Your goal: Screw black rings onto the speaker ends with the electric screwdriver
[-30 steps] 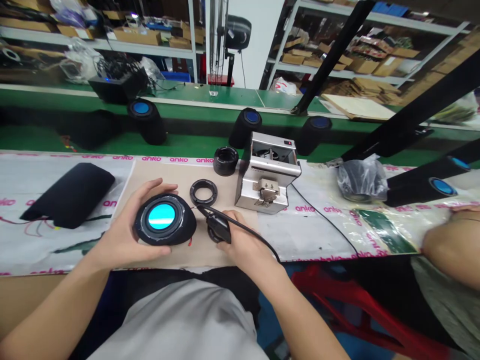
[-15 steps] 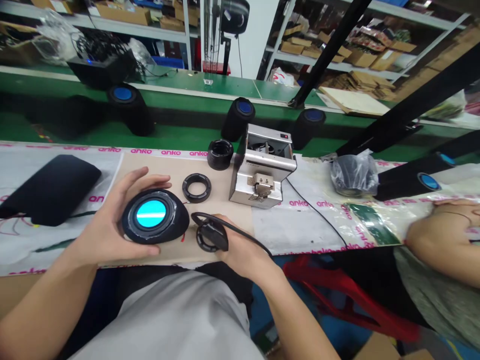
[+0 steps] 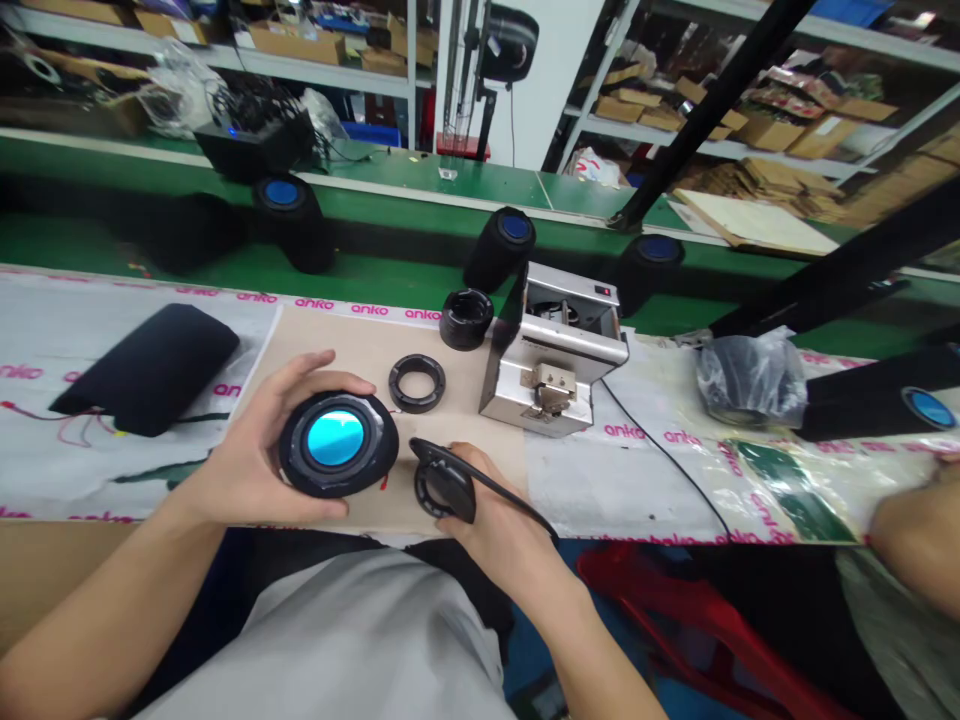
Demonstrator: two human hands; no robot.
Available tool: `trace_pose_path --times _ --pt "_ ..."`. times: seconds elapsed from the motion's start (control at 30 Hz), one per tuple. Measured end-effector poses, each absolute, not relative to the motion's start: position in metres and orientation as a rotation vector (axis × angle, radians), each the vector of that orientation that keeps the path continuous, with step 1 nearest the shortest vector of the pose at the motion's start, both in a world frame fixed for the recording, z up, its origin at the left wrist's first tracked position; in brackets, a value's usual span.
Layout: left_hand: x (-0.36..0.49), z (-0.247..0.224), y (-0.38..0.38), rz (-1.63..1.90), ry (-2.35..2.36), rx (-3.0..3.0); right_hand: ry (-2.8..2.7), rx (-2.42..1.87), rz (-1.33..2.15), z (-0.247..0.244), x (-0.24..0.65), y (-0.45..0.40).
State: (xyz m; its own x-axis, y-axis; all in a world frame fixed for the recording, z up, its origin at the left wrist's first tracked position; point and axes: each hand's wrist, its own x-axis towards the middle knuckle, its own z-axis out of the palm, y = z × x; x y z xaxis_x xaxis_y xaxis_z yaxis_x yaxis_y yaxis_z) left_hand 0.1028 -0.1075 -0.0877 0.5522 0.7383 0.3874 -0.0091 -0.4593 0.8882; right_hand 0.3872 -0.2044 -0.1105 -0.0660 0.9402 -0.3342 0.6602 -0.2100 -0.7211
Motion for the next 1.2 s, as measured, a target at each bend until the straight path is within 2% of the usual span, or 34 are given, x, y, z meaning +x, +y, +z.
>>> trace_pose_path --times 0.17,0.27,0.4,0.53,0.73,0.9,1.2 --pt "0.103 -0.091 -0.108 1.009 0.561 1.818 -1.500 -1.918 1.099 -0.084 0.394 -0.204" --pt "0.105 -0.091 -0.110 1.029 0.547 1.787 -1.415 -1.734 1.017 -0.052 0.392 -0.199" --pt "0.106 -0.096 -0.116 1.029 0.669 1.712 -1.670 -1.421 0.942 -0.015 0.372 -0.178" --pt "0.108 -0.100 -0.121 0.998 0.816 1.623 -1.951 -1.375 0.969 0.007 0.350 -0.150" --pt "0.115 -0.081 -0.125 0.948 0.809 1.646 -2.168 -1.459 1.032 0.010 0.341 -0.136" --pt "0.113 -0.072 -0.128 0.831 0.875 1.726 -2.140 -1.540 0.976 0.007 0.343 -0.136" --pt "0.120 -0.087 -0.136 1.046 0.777 1.559 -1.910 -1.345 1.139 -0.013 0.354 -0.132"
